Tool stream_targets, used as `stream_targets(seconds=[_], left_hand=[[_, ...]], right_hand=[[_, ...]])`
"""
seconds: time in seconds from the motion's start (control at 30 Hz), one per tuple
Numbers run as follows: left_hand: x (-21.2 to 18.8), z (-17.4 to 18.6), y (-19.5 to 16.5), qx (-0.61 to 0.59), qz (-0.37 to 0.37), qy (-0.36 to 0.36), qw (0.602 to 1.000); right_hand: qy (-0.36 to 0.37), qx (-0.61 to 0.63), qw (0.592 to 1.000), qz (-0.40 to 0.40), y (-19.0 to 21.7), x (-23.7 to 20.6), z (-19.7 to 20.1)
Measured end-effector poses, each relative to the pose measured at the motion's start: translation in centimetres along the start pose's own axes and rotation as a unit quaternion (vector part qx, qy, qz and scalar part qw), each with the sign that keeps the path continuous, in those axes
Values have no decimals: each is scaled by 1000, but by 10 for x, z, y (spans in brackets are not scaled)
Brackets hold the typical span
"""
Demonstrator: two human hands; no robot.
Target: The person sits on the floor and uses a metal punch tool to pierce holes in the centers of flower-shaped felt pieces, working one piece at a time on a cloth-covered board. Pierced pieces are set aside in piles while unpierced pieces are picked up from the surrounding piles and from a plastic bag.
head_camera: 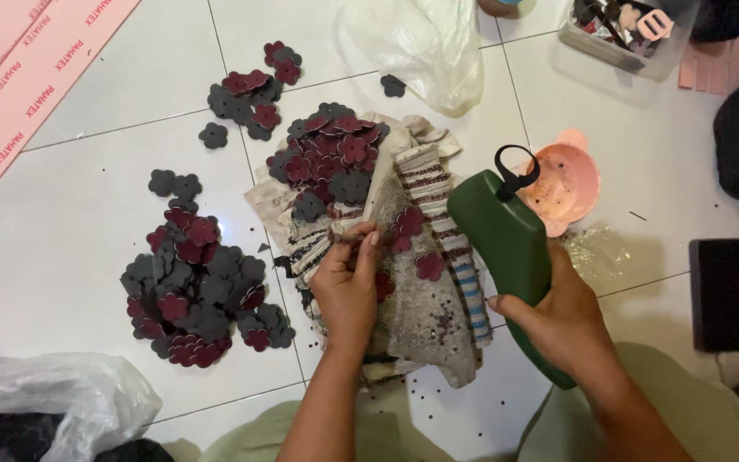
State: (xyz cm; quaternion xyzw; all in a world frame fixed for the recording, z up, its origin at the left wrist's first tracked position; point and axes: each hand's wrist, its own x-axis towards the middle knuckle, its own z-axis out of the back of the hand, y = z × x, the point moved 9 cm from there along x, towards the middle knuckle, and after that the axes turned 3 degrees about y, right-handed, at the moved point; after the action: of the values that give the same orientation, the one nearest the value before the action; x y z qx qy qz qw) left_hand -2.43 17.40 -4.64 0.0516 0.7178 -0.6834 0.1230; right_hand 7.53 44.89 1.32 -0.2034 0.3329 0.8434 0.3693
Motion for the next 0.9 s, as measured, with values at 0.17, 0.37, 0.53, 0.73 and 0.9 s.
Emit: stream_targets(seconds=[0.17,0.37,0.53,0.73,0.9], left_hand=[[-2,0,-12,70,-54,-5,996],[-2,0,-12,84,-49,-4,995],[-2,-2,-12,88,-58,-2,994],[-8,-14,-31,191,-123,21,973],[-25,-33,-64,302,-274,47,912]], right_hand=[[-28,20,997,74,12,0,6],[-29,7,996,78,9,3,7],[-29,5,997,76,9,2,6],[-23,0,998,66,12,0,6],[-44,2,989,145,23,-8,11]])
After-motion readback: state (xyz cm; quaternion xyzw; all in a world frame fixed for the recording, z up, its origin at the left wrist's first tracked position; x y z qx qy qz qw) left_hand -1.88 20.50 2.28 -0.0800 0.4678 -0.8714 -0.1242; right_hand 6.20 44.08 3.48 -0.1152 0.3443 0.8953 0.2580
